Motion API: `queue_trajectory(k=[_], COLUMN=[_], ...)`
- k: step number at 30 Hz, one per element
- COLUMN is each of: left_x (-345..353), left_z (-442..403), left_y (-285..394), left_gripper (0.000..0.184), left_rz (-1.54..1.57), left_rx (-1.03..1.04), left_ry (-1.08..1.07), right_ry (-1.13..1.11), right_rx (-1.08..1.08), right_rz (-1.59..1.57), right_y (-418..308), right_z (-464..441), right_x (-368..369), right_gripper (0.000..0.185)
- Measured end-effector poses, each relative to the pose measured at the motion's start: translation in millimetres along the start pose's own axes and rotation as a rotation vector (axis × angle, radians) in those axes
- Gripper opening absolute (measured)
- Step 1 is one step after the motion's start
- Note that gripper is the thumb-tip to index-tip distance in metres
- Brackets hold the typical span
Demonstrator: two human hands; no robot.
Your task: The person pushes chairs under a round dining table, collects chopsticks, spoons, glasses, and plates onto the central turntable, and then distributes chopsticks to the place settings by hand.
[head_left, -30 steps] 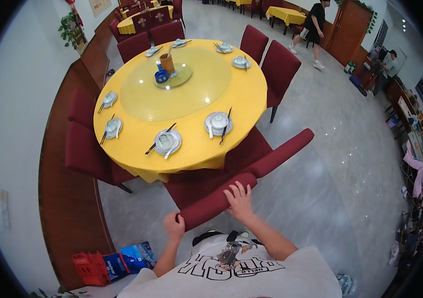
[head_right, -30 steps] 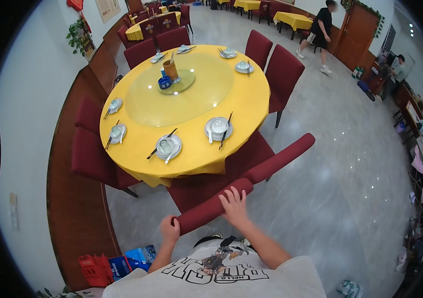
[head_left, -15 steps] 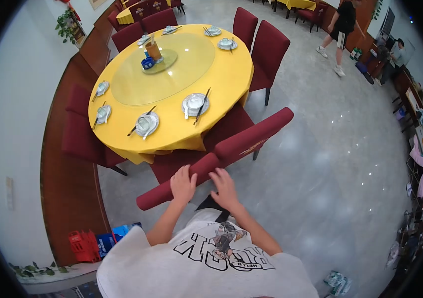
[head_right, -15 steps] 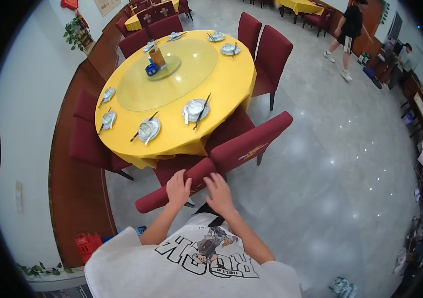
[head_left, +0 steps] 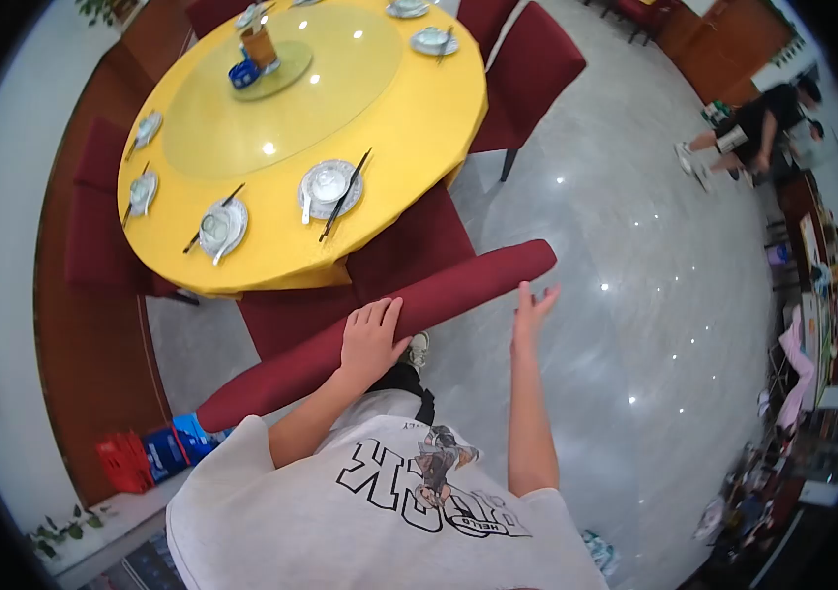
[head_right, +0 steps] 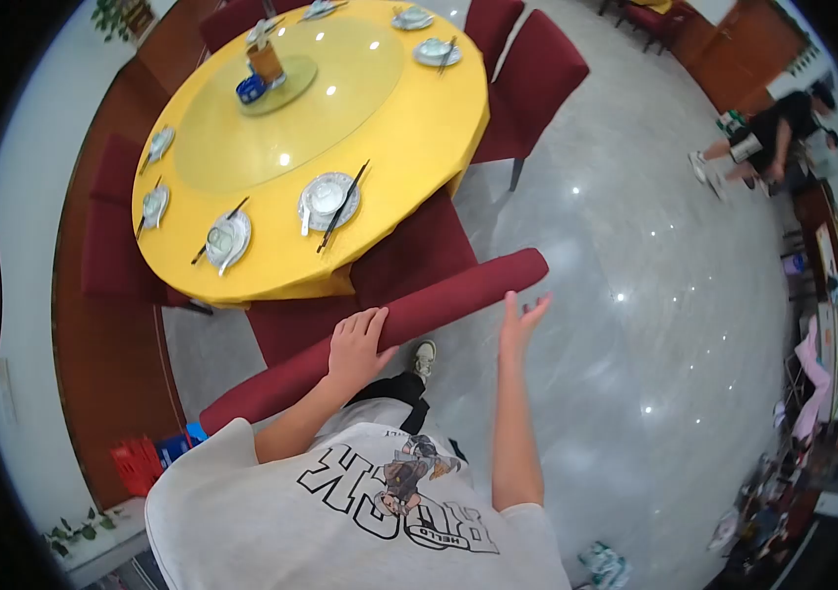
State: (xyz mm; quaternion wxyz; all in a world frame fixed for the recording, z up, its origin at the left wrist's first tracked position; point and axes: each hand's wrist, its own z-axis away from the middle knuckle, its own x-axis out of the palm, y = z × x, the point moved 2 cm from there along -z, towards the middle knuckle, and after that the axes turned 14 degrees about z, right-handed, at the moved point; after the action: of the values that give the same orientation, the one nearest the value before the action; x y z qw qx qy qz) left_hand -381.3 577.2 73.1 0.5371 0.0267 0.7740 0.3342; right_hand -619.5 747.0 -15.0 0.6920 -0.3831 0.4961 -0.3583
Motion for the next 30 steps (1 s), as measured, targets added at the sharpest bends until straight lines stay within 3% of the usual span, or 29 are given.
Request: queue_trajectory(k=[7, 15, 23, 25, 26, 27, 29, 30], left_x=[1, -2, 9, 31, 49, 66, 96, 107], left_z=[-16, -41, -85, -113, -130, -145, -177, -191], left_y=[-10, -13, 17, 35, 48, 65, 98, 113], left_gripper=[0.067, 0.068, 0.067, 0.066, 0.068, 0.07, 0.071, 0.066], left_rz=[0.083, 0.045, -0.105, -0.14, -0.087, -0.032, -0.044, -0.05], left_rx=[-0.151, -0.252, -0.43, -0.447, -0.372, -0.301, -0.279, -0.277], left_ry=[-0.069, 0.015, -0.191, -0.226, -0.177, -0.137, -0.114, -0.084], right_ry=[0.023, -0.036, -0.368, -0.711, -0.722, -0.723, -1.002, -0.956], right_rx=[-0.162, -0.257, -0.392, -0.403, -0.413, -0.419, -0.395, -0.501], right_rz=[0.139, 0.117, 0.152, 0.248, 0.234, 0.223, 0.357, 0.372], right_y=[-53, -42, -37, -35, -32, -26, -3, -3], right_z=[-38, -65, -107, -129, -140, -158, -183, -189], right_x=[13, 24, -10, -31, -40, -47, -61, -72], right_gripper=[0.08, 0.074, 0.085, 0.084, 0.067, 0.067, 0.045, 0.028])
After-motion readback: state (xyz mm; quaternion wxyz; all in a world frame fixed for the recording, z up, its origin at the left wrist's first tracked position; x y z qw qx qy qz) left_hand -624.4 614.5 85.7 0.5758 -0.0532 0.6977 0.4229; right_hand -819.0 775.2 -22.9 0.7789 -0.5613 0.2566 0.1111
